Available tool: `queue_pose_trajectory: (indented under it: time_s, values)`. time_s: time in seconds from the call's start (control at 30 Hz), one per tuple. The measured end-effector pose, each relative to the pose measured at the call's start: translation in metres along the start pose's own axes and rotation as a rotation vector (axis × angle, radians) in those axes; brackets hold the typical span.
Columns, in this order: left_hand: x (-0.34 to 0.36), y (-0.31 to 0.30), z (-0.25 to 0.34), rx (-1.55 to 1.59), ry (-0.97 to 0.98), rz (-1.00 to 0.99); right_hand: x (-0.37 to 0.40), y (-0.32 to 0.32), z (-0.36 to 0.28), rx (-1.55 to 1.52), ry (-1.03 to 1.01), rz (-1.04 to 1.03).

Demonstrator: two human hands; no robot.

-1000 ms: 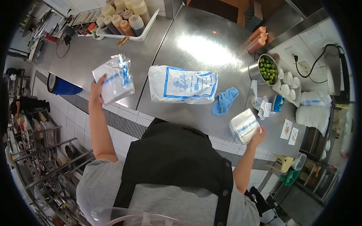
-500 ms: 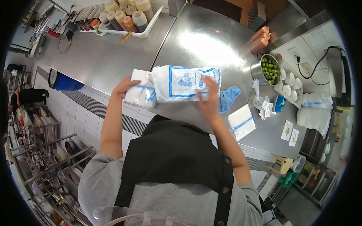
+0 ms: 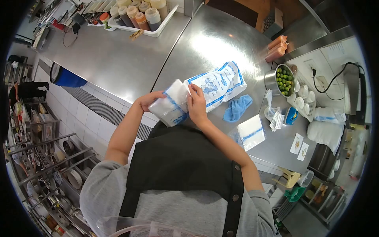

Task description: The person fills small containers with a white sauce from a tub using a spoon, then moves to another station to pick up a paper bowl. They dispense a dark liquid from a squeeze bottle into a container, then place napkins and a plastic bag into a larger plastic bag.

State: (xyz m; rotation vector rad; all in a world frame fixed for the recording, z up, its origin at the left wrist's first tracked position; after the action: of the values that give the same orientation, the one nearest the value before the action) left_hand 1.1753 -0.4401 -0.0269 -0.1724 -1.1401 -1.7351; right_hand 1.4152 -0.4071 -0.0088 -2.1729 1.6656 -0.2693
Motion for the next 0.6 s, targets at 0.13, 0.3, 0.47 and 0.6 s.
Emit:
queue_pose_trajectory:
  time_s: [0.13, 0.3, 0.47, 0.6]
  values:
    - [-0.01, 0.02, 0.002, -0.119, -0.035, -0.2, -0.011, -0.002, 0.001, -0.053, 0.043, 0.083]
    - [-0.018, 0.032, 0.015, -0.229, -0.163, -0.222, -0.009, -0.008, -0.005, -0.106, 0.016, 0.148]
    - [-0.031, 0.043, 0.033, -0.463, -0.17, -0.259, -0.006, -0.014, -0.018, 0.188, -0.222, 0.144]
    - [-0.033, 0.038, 0.036, -0.315, -0.002, -0.193, 0.016, -0.015, -0.036, 0.46, -0.35, 0.062]
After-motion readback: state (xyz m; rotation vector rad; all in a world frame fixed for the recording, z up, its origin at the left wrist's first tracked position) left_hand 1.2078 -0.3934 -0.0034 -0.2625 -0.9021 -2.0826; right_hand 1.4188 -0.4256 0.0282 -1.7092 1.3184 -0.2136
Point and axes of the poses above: each hand's wrist, its own x-axis away from the middle knuckle, its own y-axis out of the palm, z = x × y, the point moved 2 cm from there along -x, towards the middle knuckle, and after that the axes turned 5 degrees about y, right-handed, at the moved point
